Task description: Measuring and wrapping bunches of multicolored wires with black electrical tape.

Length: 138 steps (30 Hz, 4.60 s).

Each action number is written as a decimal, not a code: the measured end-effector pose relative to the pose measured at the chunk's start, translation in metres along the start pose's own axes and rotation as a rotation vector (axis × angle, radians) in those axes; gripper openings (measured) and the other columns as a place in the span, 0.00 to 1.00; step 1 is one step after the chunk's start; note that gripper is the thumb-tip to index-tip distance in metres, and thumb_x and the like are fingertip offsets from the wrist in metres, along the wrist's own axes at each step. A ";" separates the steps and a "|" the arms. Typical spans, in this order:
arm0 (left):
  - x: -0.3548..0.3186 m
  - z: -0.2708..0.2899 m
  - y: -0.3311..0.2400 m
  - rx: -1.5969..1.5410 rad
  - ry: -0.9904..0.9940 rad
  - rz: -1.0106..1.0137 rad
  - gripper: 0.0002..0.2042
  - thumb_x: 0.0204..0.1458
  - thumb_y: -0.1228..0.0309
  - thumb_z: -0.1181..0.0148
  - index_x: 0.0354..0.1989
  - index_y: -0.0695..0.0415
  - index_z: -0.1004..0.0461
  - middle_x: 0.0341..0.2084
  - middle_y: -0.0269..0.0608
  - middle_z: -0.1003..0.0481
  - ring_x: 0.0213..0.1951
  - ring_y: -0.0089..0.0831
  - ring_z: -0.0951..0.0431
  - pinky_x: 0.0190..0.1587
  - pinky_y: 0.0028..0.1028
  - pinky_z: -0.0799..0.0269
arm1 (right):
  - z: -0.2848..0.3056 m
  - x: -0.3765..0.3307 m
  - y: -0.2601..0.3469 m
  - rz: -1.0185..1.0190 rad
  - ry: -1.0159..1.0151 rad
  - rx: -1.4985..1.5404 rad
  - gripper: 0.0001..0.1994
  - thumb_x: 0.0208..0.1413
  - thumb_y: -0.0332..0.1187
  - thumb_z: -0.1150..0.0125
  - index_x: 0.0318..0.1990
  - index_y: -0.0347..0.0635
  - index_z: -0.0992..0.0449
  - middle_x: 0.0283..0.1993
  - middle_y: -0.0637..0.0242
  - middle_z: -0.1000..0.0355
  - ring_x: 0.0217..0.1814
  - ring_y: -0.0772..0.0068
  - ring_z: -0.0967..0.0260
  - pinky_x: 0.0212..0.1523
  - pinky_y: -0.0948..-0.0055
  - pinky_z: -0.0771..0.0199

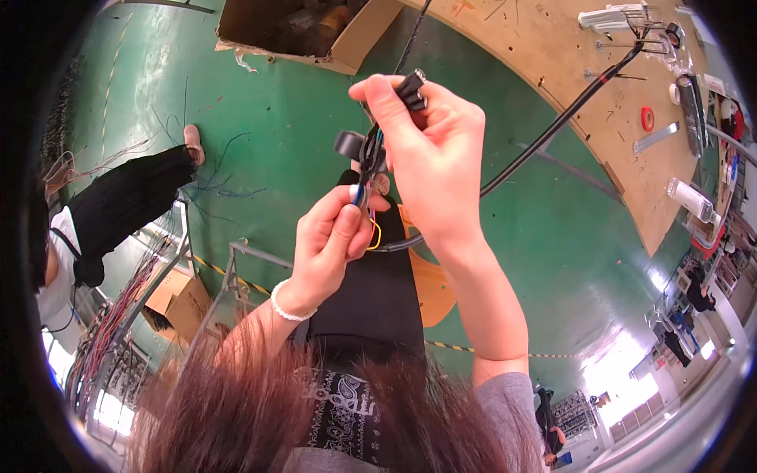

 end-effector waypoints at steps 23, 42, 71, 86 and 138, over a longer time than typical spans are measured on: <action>-0.019 -0.009 -0.005 -0.215 -0.146 0.173 0.14 0.68 0.65 0.56 0.35 0.61 0.28 0.14 0.21 0.43 0.18 0.10 0.48 0.20 0.17 0.53 | 0.013 -0.011 0.000 0.003 -0.022 0.017 0.14 0.64 0.39 0.41 0.47 0.35 0.23 0.16 0.81 0.44 0.15 0.91 0.55 0.17 0.84 0.59; -0.020 0.012 -0.052 0.483 -0.188 -0.137 0.06 0.63 0.75 0.49 0.35 0.64 0.29 0.16 0.40 0.32 0.15 0.22 0.33 0.19 0.25 0.40 | -0.009 -0.079 -0.058 0.036 0.199 0.241 0.23 0.60 0.43 0.39 0.54 0.32 0.31 0.59 0.55 0.34 0.57 0.65 0.31 0.57 0.64 0.29; -0.024 0.008 -0.063 0.626 -0.185 -0.317 0.04 0.59 0.80 0.47 0.40 0.66 0.27 0.21 0.39 0.25 0.17 0.29 0.27 0.22 0.26 0.33 | -0.013 -0.005 0.004 -0.148 0.342 -0.053 0.13 0.64 0.39 0.42 0.38 0.35 0.21 0.14 0.83 0.43 0.14 0.95 0.51 0.15 0.86 0.59; -0.023 0.004 -0.012 -0.318 -0.140 0.229 0.14 0.68 0.65 0.57 0.34 0.61 0.30 0.13 0.21 0.47 0.14 0.12 0.52 0.17 0.20 0.59 | 0.001 -0.024 -0.015 0.015 0.041 0.032 0.17 0.65 0.43 0.44 0.47 0.37 0.24 0.24 0.76 0.34 0.17 0.88 0.45 0.17 0.82 0.48; -0.023 0.011 -0.004 -0.529 0.045 0.319 0.15 0.69 0.63 0.58 0.36 0.60 0.31 0.16 0.27 0.39 0.18 0.16 0.42 0.22 0.21 0.45 | -0.013 -0.026 -0.023 -0.144 0.099 0.059 0.15 0.65 0.41 0.44 0.42 0.35 0.23 0.21 0.77 0.35 0.17 0.91 0.45 0.17 0.85 0.49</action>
Point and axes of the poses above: each hand's wrist, its own x-axis towards the middle knuckle, its own z-axis out of the back of the hand, y = z × x, the point moved 9 cm from there along x, towards the middle knuckle
